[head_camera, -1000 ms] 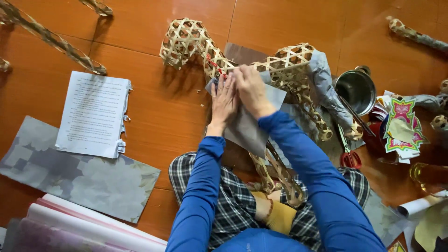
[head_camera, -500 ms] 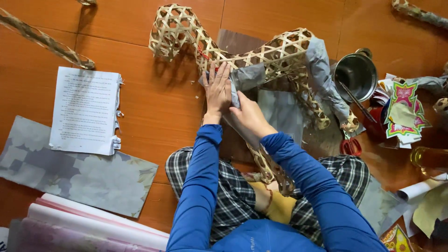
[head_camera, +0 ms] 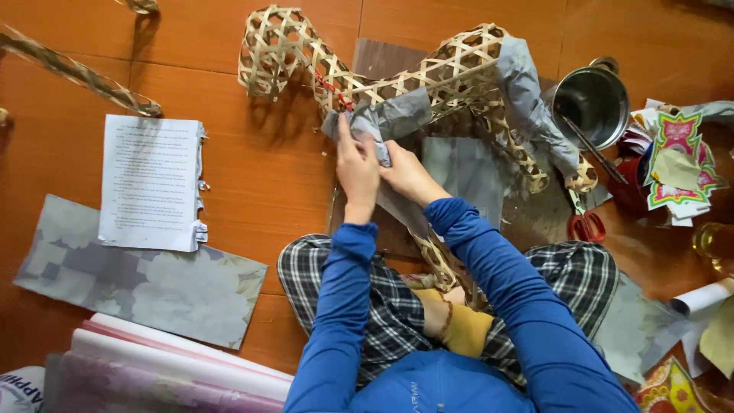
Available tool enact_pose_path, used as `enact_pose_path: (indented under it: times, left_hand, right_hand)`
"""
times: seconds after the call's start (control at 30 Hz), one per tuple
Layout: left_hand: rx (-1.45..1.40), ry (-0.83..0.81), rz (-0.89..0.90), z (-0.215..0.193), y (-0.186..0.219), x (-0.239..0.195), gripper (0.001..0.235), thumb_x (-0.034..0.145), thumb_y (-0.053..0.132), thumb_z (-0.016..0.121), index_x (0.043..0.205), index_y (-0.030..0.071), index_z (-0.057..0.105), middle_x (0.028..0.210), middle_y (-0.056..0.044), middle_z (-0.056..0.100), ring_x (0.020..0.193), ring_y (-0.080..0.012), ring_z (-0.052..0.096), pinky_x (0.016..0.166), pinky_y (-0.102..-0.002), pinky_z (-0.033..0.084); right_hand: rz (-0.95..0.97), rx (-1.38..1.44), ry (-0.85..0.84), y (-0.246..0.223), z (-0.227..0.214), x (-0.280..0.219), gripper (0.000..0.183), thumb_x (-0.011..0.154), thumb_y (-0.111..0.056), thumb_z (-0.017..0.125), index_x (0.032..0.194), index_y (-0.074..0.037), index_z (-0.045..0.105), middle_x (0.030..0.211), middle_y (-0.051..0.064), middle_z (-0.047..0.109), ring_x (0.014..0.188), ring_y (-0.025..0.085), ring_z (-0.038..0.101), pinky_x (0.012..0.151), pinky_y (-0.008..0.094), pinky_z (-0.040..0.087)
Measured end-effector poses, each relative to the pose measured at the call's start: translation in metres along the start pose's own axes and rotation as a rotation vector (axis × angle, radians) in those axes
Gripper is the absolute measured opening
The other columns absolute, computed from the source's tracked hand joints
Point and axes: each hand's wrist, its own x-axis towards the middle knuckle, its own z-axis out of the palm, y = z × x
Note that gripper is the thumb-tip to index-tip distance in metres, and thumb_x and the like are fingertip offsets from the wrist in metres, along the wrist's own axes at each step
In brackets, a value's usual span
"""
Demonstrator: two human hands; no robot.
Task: Crafting a paper mache giraffe by cutting paper strips and applying them to a wicker frame.
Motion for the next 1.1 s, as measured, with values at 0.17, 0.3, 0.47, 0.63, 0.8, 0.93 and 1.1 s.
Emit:
enact_pose_path:
  times: [0.17,0.3,0.47,0.63,0.8,0.93,1.1]
  left_hand:
    - [0.047,-0.170,-0.108,0.011,-0.022,-0.004,0.072,0.093,0.056,0.065,0.154,0.025,0.043,0.107,-0.012,0.065,0.097,-0.0370,0.071,0.076,-0.050,0.059]
    - [0.037,-0.361,-0.203,-0.009,-0.002,0.001,0.078,0.095,0.060,0.058,0.159,0.024,0.033,0.115,-0.028,0.071,0.106,-0.0478,0.069,0.086,-0.058,0.056]
    - [-0.075,-0.379,-0.235,-0.008,-0.001,0.002,0.081,0.093,0.054,0.063,0.160,0.023,0.030,0.118,-0.034,0.068,0.110,-0.0496,0.067,0.090,-0.057,0.055]
    - [-0.219,-0.370,-0.329,-0.018,0.021,0.002,0.088,0.088,0.039,0.074,0.161,0.021,0.029,0.137,-0.036,0.058,0.125,-0.0505,0.059,0.100,-0.055,0.052]
    - [-0.297,-0.333,-0.342,-0.009,0.014,0.009,0.080,0.093,0.019,0.069,0.162,0.025,0.029,0.137,-0.035,0.059,0.127,-0.0475,0.059,0.101,-0.051,0.054]
    - [-0.301,-0.348,-0.370,-0.017,0.025,0.011,0.083,0.089,0.018,0.070,0.161,0.026,0.030,0.135,-0.035,0.060,0.127,-0.0464,0.059,0.100,-0.051,0.055]
    - [-0.334,-0.388,-0.421,-0.017,0.025,0.015,0.090,0.084,0.016,0.076,0.160,0.034,0.031,0.138,-0.033,0.060,0.129,-0.0475,0.058,0.104,-0.054,0.051]
  right_hand:
    - [-0.010,-0.006,-0.022,-0.008,0.002,-0.002,0.042,0.091,-0.035,0.064,0.119,-0.005,0.053,0.113,0.031,0.069,0.111,0.049,0.065,0.089,0.062,0.054]
    - [-0.026,-0.043,-0.044,-0.013,-0.002,-0.006,0.044,0.092,-0.032,0.062,0.123,-0.004,0.050,0.118,0.031,0.068,0.113,0.050,0.064,0.094,0.064,0.052]
    - [-0.085,-0.173,-0.063,-0.003,0.003,-0.007,0.055,0.094,-0.025,0.054,0.140,-0.001,0.036,0.116,0.033,0.067,0.107,0.054,0.066,0.089,0.068,0.053]
    - [-0.071,-0.414,-0.211,-0.044,-0.045,-0.054,0.074,0.098,-0.033,0.048,0.157,0.004,0.023,0.118,0.033,0.067,0.106,0.054,0.067,0.090,0.070,0.052]
    - [-0.681,-0.740,0.454,-0.031,-0.039,-0.006,0.038,0.099,-0.030,0.052,0.134,-0.027,0.064,0.124,0.003,0.062,0.113,0.028,0.064,0.084,0.042,0.051]
    - [-0.626,-0.794,0.468,-0.031,-0.027,0.038,0.041,0.100,-0.026,0.049,0.140,-0.027,0.059,0.117,0.001,0.058,0.108,0.026,0.057,0.079,0.040,0.050]
    - [-0.666,-0.875,0.616,-0.038,-0.019,0.063,0.017,0.098,-0.031,0.052,0.108,-0.024,0.064,0.098,-0.002,0.053,0.099,0.022,0.052,0.074,0.038,0.039]
